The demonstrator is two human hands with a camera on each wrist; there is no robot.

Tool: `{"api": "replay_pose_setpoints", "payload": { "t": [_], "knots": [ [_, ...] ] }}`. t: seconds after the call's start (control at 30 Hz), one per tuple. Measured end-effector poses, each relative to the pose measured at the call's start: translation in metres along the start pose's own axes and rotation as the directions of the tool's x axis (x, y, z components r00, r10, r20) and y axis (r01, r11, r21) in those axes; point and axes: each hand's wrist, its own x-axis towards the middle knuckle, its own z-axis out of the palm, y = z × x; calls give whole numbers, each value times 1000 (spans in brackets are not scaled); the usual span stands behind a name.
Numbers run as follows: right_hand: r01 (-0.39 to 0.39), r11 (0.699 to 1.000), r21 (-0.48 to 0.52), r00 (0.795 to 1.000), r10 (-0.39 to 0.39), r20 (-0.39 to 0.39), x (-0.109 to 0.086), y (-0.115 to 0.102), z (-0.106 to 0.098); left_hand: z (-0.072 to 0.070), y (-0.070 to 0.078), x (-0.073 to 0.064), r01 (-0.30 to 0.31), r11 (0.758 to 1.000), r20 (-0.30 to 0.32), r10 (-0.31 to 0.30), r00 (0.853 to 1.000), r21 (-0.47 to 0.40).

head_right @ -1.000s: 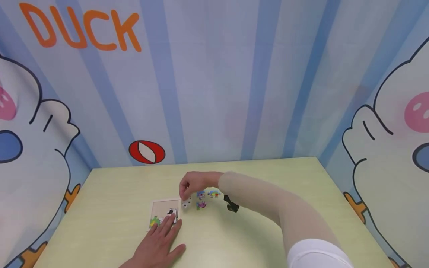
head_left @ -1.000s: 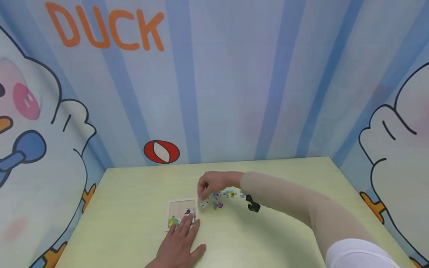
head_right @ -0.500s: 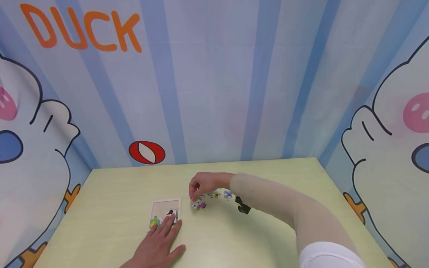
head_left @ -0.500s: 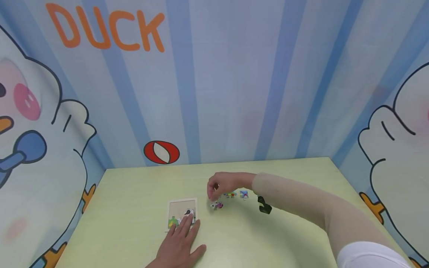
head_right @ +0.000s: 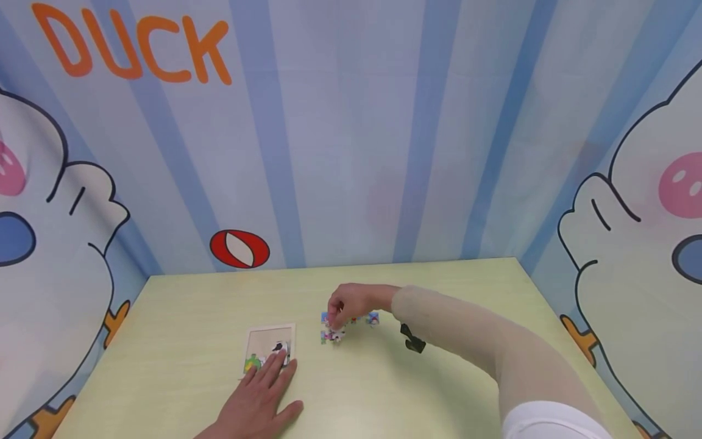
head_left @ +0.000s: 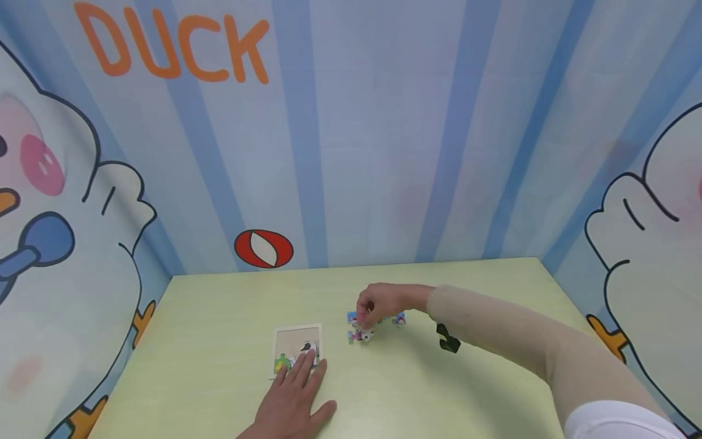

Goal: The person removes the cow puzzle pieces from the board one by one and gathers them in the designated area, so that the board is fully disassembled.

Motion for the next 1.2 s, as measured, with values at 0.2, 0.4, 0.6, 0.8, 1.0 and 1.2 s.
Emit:
{"api": "replay_pose_setpoints", "payload": {
  "t": [0.2,0.4,0.6,0.8,1.0,1.2],
  "knots": [
    [-32,999,0,999,32,-14,-4,10,5,3,-1,1,1,1000,-12,0,1000,16],
    [-73,997,4,997,73,-35,-4,15,9,6,-3,0,-8,1000,-32,9,999,17],
    [-91,996,-11,994,90,-70,-2,23,12,13,-7,2,-16,999,-58,19,998,42],
    [-87,996,-36,990,82,-114,0,28,18,12,-7,3,-7,999,-35,8,999,46],
    [-59,997,-52,986,50,-158,0,32,23,7,-3,2,2,1000,0,-2,1000,18],
    [2,994,-105,985,-20,-171,1,36,26,9,-5,2,-9,999,-24,10,1000,38]
  ]
}}
